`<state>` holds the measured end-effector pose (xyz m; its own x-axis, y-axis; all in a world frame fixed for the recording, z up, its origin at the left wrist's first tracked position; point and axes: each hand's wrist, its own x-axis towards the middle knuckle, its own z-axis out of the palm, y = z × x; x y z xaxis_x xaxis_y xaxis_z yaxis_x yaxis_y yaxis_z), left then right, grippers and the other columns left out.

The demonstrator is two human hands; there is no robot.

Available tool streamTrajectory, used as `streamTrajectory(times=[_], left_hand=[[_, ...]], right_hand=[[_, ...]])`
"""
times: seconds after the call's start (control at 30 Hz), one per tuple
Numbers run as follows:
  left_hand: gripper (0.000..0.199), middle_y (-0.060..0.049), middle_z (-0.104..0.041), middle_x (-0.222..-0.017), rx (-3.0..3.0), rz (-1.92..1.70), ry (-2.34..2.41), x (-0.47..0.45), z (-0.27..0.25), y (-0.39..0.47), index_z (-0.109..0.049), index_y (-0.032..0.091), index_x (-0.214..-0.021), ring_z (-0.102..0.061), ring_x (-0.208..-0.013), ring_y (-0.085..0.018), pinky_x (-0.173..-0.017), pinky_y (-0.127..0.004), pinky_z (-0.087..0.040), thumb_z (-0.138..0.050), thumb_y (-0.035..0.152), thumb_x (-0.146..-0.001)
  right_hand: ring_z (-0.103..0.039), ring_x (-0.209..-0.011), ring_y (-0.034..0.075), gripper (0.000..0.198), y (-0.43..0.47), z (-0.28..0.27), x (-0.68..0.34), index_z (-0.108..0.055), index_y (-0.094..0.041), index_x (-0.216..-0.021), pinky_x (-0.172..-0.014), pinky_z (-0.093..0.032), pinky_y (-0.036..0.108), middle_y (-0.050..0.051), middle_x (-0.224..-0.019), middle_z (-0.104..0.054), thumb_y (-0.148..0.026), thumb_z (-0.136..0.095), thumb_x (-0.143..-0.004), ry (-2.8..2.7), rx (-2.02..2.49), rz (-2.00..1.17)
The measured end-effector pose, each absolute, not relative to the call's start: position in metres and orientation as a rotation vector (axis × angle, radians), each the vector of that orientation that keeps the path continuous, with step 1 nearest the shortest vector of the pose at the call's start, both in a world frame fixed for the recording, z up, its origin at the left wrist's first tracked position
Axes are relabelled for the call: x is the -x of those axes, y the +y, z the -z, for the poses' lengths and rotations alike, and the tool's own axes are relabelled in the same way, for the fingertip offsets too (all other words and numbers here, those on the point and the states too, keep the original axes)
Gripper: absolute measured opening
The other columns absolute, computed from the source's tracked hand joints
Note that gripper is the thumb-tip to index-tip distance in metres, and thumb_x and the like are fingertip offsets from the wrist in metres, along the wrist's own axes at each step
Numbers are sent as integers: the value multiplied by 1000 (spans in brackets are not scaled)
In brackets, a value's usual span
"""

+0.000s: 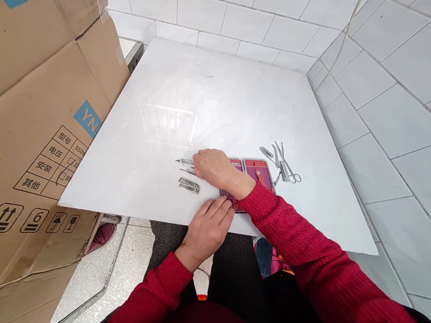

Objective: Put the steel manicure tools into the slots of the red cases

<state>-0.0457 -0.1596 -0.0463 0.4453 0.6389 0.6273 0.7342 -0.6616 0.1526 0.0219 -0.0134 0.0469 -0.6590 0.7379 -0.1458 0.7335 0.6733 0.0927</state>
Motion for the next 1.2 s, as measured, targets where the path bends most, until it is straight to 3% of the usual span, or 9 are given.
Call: streamTrajectory(times=[0.2, 0.33, 0.43, 0.57, 0.67, 0.73, 0.83, 0.9, 1.2], left_hand=[[24, -13, -73, -130, 2550, 1010, -1216, 46, 45, -159, -69, 11, -120, -65, -129, -24, -111, -41, -53, -54, 12, -101], [26, -13, -73, -129, 2543, 1006, -1219, 46, 45, -159, -68, 11, -121, -66, -127, -24, -111, -42, -52, -54, 11, -100], [27, -13, -74, -128, 2534, 1016, -1208, 45, 44, -158, -68, 11, -123, -67, -126, -24, -111, -41, -53, -53, 11, -100], [29, -12, -74, -129, 2541, 1011, -1202, 46, 42, -157, -67, 12, -125, -67, -127, -24, -109, -42, -54, -50, 11, -102], [30, -13, -73, -130, 2573, 1016, -1206, 46, 40, -156, -67, 13, -127, -66, -128, -24, -110, -43, -53, -50, 11, -102], [30, -12, -73, -130, 2581, 1015, -1209, 46, 39, -155, -66, 14, -128, -66, -129, -24, -110, -42, -53, -51, 12, -103], [27, -12, -74, -128, 2564, 1011, -1196, 46, 38, -154, -67, 14, -125, -66, -127, -24, -109, -42, -53, -51, 12, -103], [27, -12, -74, -128, 2558, 1006, -1187, 46, 38, -154, -66, 13, -125, -66, -126, -25, -109, -42, -53, -51, 12, -103], [32, -11, -73, -130, 2610, 1010, -1247, 47, 38, -154, -65, 17, -132, -64, -130, -24, -111, -42, -52, -48, 15, -104]], right_hand=[[-66, -100, 29, 30, -19, -48, -22, -69, -9, -108, -80, -44, 36, 21, -106, -72, -2, -44, -96, 2776, -1092, -141], [-64, -96, 26, 20, -17, -47, -27, -69, -12, -100, -78, -42, 34, 17, -102, -72, -9, -50, -97, 2854, -1168, -26], [-62, -83, 19, 14, -13, -47, -39, -66, -17, -87, -71, -40, 30, 8, -91, -72, -12, -54, -92, 2918, -1453, 363], [-57, -64, 13, 9, -7, -40, -68, -59, -20, -78, -63, -42, 25, -2, -72, -66, -17, -57, -86, 2854, -1837, 1272], [-51, -51, 10, 7, -6, -28, -91, -58, -21, -80, -54, -41, 24, -5, -63, -61, -26, -61, -83, 2660, -1961, 1812], [-51, -50, 9, 17, -7, -20, -104, -61, -21, -94, -52, -42, 23, -7, -64, -61, -29, -66, -79, 2587, -1990, 1998], [-57, -56, 11, 55, -9, -11, -116, -59, -23, -129, -53, -47, 24, -9, -70, -64, -30, -71, -76, 2596, -1984, 2098], [-59, -59, 11, 65, -11, -9, -120, -55, -24, -140, -55, -49, 24, -9, -72, -64, -30, -70, -77, 2629, -1940, 2106], [-61, -59, 11, 48, -10, -4, -122, -67, -20, -127, -54, -52, 24, -4, -77, -66, -28, -69, -79, 2596, -1959, 2073]])
